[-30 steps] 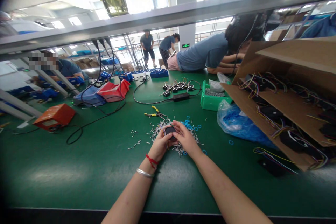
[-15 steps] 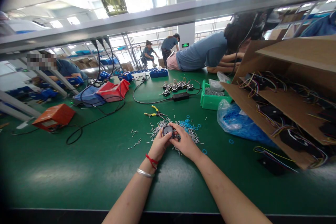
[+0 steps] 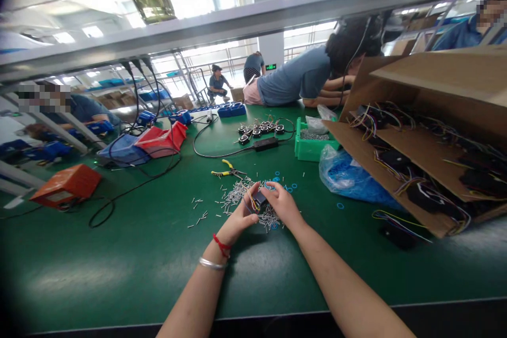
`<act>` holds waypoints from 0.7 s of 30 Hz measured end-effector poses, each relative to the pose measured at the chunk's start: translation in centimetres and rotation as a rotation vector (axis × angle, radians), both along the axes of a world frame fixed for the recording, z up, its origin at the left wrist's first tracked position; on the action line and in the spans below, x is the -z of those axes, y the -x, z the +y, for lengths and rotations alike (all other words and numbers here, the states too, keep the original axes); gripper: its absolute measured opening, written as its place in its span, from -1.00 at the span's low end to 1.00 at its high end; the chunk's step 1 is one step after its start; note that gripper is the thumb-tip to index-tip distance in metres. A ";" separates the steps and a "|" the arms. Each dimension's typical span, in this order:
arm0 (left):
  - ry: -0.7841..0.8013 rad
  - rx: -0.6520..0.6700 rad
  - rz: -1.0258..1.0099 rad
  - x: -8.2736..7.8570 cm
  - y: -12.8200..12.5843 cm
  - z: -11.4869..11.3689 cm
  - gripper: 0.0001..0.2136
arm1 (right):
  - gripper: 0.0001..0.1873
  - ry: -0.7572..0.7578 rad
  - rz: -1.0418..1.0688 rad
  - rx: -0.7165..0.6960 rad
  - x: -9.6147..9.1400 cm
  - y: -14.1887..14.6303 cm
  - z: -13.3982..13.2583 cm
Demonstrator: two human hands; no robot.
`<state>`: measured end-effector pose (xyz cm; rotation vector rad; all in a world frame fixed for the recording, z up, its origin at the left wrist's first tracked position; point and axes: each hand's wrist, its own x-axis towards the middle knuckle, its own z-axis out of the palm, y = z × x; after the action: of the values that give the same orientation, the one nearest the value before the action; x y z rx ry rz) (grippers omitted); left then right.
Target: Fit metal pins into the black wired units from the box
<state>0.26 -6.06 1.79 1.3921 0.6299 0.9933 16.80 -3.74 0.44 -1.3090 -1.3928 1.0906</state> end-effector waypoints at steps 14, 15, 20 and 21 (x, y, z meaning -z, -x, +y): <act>0.380 -0.407 -0.340 1.8 0.3 1.7 -0.67 | -0.76 -0.127 -0.621 -0.092 -0.8 -2.1 -0.4; 0.416 -0.429 -0.419 1.9 0.6 1.9 -0.70 | -0.80 -0.120 -0.719 -0.106 -0.5 -2.3 -0.4; 0.501 -0.473 -0.612 2.3 1.0 2.4 -0.82 | -0.92 -0.115 -0.891 -0.120 0.7 -1.6 -0.9; 0.505 -0.462 -0.618 2.3 1.0 2.5 -0.83 | -0.94 -0.119 -0.879 -0.125 0.8 -1.4 -0.9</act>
<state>-0.71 -3.59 -0.50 0.4529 0.6762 1.4263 18.16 -4.63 -0.35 -1.7179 -2.1521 0.4766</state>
